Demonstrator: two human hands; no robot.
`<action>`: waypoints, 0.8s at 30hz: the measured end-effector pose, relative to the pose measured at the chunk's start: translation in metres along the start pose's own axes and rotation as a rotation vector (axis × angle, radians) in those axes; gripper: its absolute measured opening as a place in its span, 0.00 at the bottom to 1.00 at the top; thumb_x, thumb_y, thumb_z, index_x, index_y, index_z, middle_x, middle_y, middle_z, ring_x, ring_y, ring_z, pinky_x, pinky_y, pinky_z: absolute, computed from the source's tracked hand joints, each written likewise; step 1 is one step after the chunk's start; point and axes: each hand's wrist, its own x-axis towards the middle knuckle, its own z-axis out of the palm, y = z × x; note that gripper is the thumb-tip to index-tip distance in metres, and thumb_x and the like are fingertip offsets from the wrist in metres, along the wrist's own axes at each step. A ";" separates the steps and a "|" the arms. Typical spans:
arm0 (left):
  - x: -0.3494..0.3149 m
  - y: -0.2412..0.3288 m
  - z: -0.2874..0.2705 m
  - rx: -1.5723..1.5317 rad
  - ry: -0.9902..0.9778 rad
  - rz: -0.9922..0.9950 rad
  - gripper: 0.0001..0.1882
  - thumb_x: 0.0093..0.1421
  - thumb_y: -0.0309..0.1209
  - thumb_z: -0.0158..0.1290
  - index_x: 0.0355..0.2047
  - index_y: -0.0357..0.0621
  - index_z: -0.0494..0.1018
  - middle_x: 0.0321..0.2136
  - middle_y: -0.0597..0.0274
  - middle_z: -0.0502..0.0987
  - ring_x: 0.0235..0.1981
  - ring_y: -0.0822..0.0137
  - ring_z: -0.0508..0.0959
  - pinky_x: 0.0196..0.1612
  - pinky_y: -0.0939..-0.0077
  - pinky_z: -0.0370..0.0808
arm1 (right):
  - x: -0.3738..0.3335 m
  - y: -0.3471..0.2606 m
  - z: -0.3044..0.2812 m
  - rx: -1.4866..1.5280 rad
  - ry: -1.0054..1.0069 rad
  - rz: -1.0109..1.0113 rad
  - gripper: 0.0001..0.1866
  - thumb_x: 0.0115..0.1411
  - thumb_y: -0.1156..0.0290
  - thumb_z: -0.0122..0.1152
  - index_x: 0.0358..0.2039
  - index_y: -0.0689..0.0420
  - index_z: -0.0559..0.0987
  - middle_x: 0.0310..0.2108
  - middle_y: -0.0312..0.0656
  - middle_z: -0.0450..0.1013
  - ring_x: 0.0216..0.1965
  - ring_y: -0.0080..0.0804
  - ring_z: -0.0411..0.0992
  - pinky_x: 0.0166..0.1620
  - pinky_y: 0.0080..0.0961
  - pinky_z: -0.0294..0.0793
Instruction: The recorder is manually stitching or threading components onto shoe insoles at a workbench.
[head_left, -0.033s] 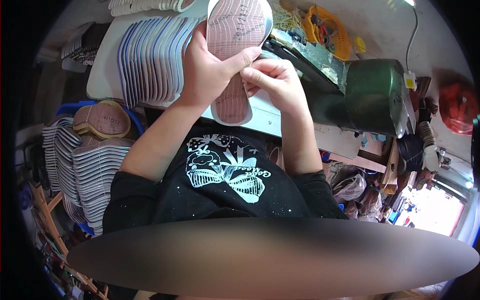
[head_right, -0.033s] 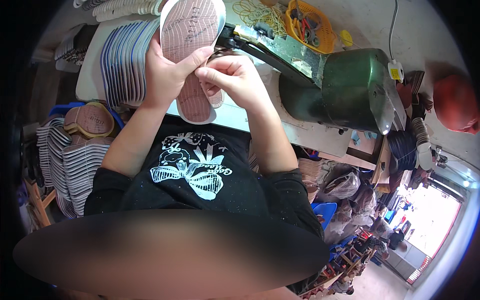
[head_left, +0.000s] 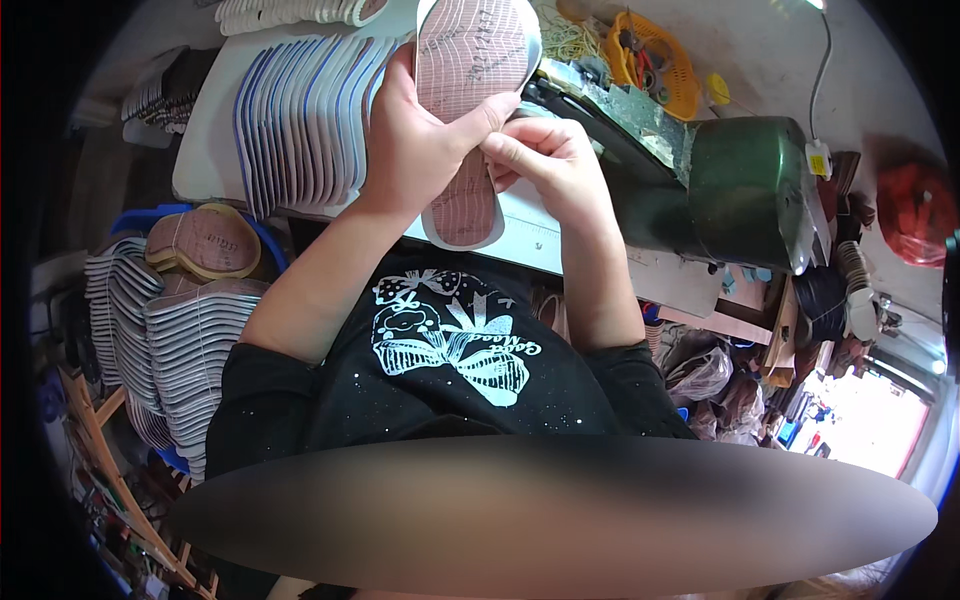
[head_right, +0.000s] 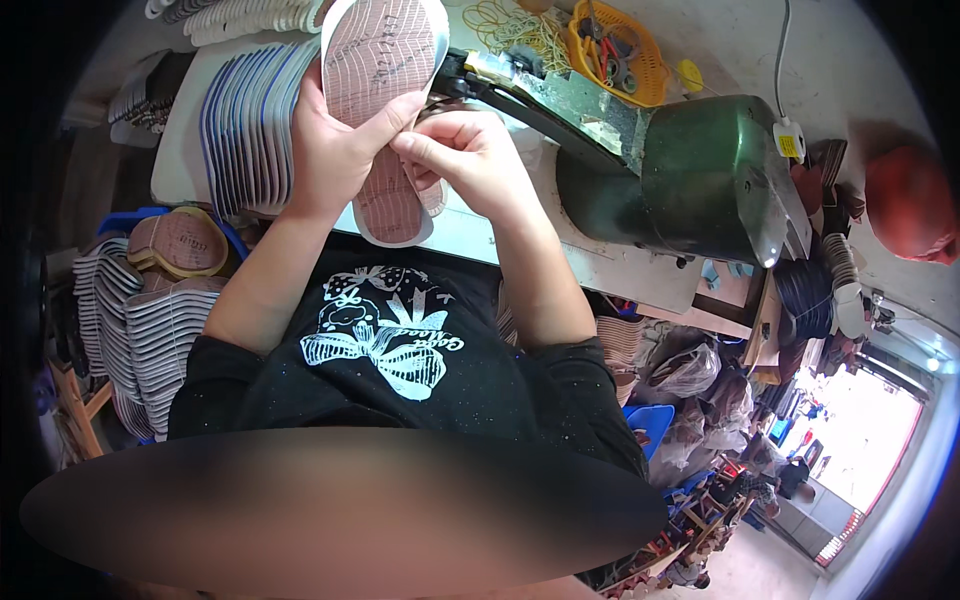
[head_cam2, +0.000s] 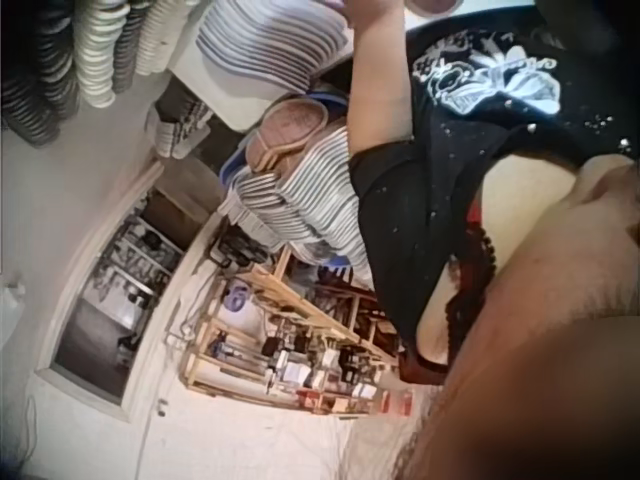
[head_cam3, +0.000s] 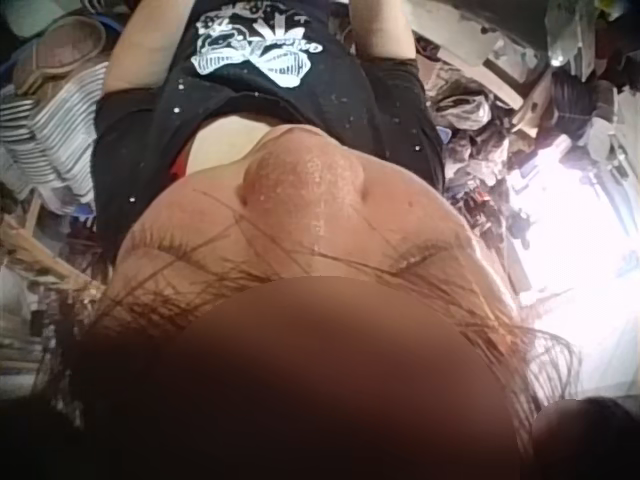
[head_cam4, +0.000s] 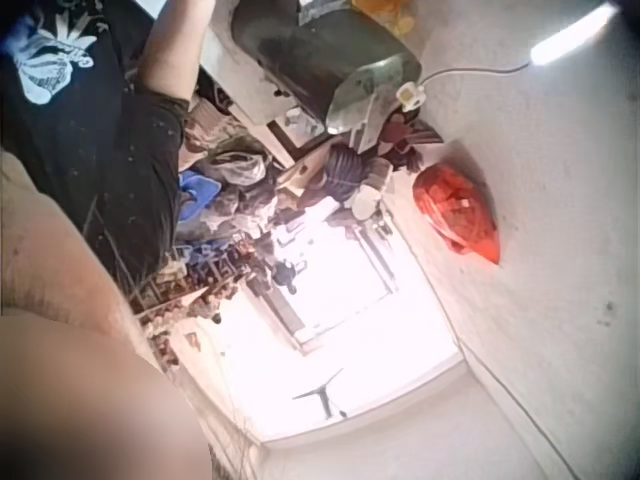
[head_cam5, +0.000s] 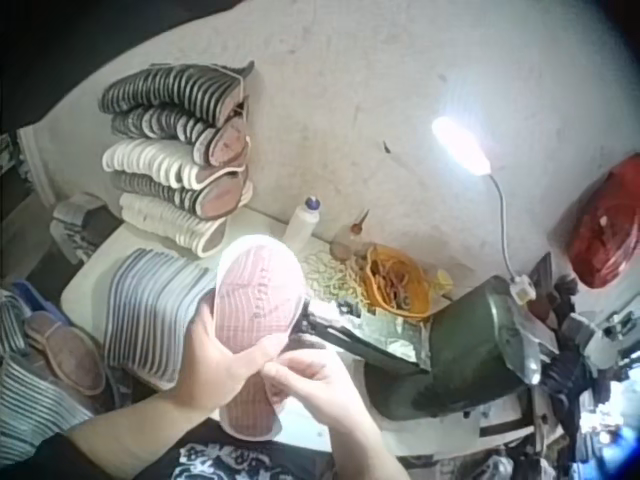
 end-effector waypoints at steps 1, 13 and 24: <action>0.001 0.001 0.005 0.062 0.076 0.054 0.26 0.46 0.31 0.65 0.42 0.31 0.68 0.36 0.54 0.76 0.36 0.67 0.77 0.43 0.74 0.73 | 0.000 -0.001 -0.001 -0.052 0.080 0.010 0.11 0.55 0.67 0.64 0.28 0.64 0.80 0.21 0.34 0.73 0.20 0.17 0.70 0.26 0.13 0.72; 0.059 -0.043 0.035 0.257 -0.034 -0.043 0.16 0.52 0.34 0.58 0.34 0.31 0.75 0.33 0.57 0.76 0.33 0.70 0.76 0.38 0.78 0.72 | 0.013 0.000 -0.027 0.098 0.463 -0.051 0.13 0.54 0.63 0.65 0.21 0.59 0.78 0.15 0.30 0.69 0.15 0.11 0.61 0.19 0.09 0.58; 0.082 -0.074 0.061 0.451 -0.034 -0.037 0.24 0.45 0.48 0.61 0.29 0.38 0.77 0.36 0.47 0.72 0.43 0.52 0.68 0.49 0.62 0.65 | -0.010 0.011 -0.052 0.201 0.450 -0.056 0.11 0.55 0.72 0.61 0.34 0.67 0.79 0.28 0.41 0.76 0.30 0.21 0.74 0.29 0.15 0.73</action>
